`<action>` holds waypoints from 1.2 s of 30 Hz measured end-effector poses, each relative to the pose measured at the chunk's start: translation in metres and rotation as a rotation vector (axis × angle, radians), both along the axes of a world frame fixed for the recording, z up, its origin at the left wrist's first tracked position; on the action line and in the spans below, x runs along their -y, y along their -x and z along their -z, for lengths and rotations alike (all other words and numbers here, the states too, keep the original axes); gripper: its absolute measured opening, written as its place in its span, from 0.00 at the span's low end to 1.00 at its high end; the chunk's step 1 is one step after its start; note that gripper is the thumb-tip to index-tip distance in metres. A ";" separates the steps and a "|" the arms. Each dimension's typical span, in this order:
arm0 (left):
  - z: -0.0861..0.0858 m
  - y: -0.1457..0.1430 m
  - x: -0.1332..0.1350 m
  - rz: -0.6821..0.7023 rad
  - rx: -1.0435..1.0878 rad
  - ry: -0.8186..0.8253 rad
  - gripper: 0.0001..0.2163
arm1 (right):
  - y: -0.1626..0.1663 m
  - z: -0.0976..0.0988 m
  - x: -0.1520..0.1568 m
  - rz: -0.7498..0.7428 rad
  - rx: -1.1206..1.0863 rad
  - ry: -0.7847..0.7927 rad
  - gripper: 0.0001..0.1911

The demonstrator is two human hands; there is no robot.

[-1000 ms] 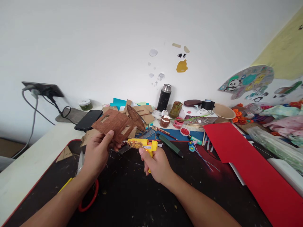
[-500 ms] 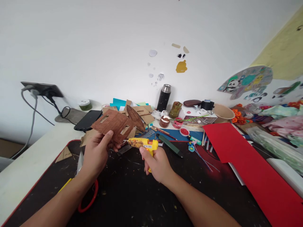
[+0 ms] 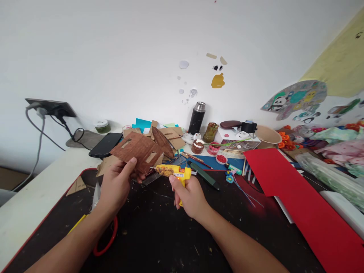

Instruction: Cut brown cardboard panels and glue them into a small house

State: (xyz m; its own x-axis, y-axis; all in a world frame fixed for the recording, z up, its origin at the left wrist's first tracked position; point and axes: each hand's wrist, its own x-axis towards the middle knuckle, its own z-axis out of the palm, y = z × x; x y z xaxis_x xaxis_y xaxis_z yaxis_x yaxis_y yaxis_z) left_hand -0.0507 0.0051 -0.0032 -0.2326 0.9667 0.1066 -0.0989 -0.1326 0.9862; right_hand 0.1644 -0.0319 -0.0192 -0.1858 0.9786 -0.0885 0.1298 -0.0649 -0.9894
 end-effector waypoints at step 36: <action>-0.001 -0.001 -0.001 -0.017 0.012 -0.028 0.12 | 0.001 -0.002 0.002 -0.010 0.023 -0.003 0.37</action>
State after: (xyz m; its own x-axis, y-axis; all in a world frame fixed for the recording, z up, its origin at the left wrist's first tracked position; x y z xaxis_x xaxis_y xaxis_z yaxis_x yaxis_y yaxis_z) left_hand -0.0496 0.0057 -0.0019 -0.2501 0.9593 0.1312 -0.1080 -0.1623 0.9808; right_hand 0.1637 -0.0336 -0.0175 -0.1931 0.9771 -0.0897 0.1528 -0.0603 -0.9864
